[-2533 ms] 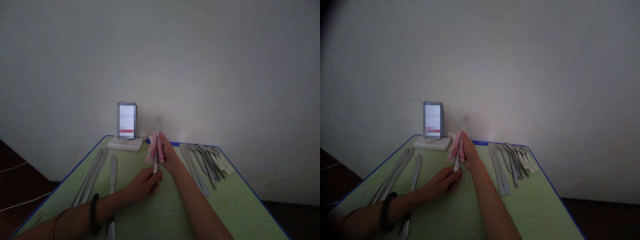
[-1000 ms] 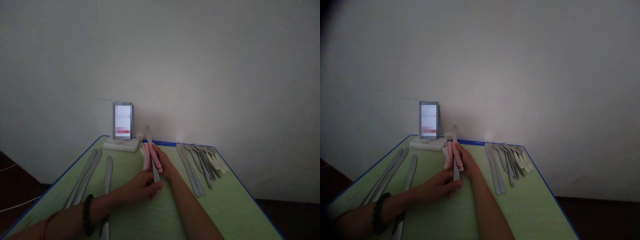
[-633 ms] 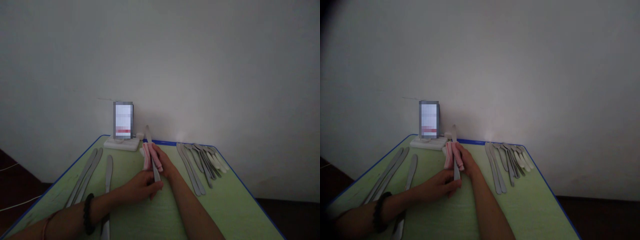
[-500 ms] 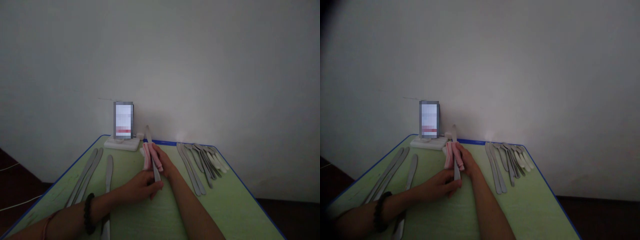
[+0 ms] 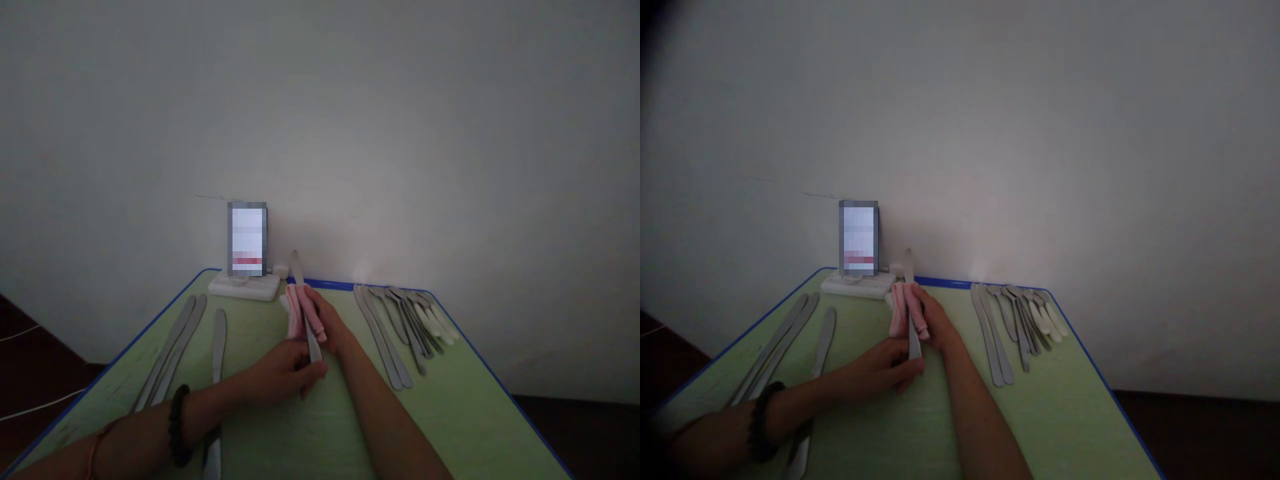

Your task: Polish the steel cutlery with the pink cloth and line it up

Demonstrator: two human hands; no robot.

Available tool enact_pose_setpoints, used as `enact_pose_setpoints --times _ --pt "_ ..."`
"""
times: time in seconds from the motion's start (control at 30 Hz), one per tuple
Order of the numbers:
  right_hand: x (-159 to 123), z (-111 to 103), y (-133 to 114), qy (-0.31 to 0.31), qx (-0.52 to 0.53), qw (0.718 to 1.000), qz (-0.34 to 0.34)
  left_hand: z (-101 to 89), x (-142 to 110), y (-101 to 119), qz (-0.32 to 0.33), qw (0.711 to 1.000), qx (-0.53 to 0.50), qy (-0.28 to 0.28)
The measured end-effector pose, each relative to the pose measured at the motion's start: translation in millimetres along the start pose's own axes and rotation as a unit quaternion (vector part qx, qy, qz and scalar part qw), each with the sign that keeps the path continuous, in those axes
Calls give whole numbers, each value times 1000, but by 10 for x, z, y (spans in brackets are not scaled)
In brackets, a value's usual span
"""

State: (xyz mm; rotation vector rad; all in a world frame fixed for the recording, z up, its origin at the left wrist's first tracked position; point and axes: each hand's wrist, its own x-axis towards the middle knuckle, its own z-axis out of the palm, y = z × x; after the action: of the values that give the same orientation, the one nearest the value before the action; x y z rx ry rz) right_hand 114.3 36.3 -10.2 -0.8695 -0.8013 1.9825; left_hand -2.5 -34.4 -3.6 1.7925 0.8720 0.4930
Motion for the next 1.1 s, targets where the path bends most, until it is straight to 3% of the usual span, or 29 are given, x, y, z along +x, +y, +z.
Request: enact_pose_setpoints --times 1.1 --pt "2 -15 4 -11 3 1000 -20 -7 -10 13 1 1000 5 4"
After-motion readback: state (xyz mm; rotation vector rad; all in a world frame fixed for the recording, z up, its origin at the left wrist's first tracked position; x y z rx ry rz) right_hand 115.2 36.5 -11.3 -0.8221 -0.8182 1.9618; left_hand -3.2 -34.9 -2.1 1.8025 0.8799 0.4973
